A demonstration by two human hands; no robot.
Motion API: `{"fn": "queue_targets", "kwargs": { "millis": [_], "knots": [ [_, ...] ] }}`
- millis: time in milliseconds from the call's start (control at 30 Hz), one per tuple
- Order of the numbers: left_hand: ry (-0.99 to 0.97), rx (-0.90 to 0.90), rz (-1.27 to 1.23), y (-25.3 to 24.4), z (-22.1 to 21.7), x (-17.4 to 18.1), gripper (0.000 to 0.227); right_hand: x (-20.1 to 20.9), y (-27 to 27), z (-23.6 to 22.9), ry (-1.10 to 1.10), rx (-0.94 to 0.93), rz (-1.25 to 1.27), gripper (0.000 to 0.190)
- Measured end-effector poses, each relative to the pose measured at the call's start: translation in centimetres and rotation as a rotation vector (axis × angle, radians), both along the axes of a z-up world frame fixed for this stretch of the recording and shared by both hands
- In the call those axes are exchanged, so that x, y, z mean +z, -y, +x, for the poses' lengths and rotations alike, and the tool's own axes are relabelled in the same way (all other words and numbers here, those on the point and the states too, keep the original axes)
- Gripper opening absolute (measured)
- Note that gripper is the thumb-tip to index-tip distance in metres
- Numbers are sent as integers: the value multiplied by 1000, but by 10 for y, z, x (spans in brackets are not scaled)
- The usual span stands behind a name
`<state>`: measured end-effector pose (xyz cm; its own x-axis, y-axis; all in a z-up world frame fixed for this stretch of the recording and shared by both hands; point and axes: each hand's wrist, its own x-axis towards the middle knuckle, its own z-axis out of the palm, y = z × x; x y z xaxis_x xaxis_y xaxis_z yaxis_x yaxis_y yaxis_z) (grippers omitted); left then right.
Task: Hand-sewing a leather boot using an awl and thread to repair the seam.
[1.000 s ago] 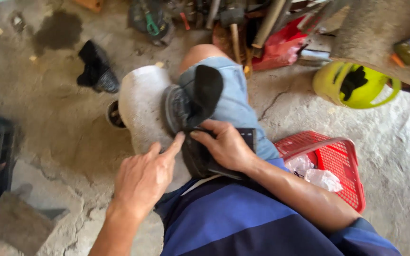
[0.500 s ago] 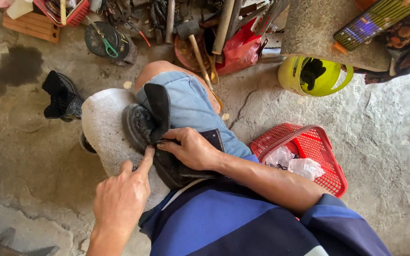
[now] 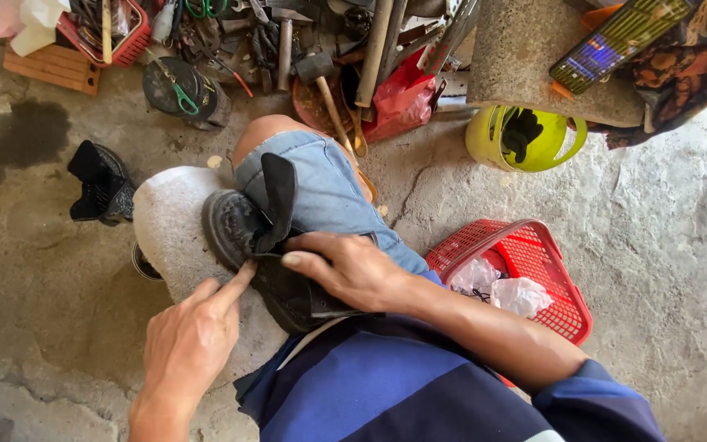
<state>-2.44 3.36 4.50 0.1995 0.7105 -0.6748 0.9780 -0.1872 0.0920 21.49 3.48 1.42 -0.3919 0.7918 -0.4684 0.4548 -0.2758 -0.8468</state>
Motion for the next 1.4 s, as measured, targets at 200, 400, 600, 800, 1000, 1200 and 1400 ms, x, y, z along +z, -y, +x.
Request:
{"fn": "queue_targets", "kwargs": {
  "millis": [200,400,600,800,1000,1200,1400],
  "knots": [
    [8,-15,10,-1,-11,0,52,4,16,73,161,-192,142,33],
    [170,-3,121,0,-14,-4,53,11,19,57,433,-162,826,9],
    [174,2,110,0,-13,1,51,-35,9,0,344,182,781,19],
    [173,8,104,2,-19,-3,51,-14,4,12,204,188,679,20],
    [182,-15,119,-1,-14,-7,52,-2,-2,41,-532,19,115,14],
    [162,4,93,-3,-15,-8,53,-34,3,24,-743,-417,-290,14],
    [209,-22,149,0,-20,-12,52,-51,4,-13,-1,-66,281,20]
  ]
}}
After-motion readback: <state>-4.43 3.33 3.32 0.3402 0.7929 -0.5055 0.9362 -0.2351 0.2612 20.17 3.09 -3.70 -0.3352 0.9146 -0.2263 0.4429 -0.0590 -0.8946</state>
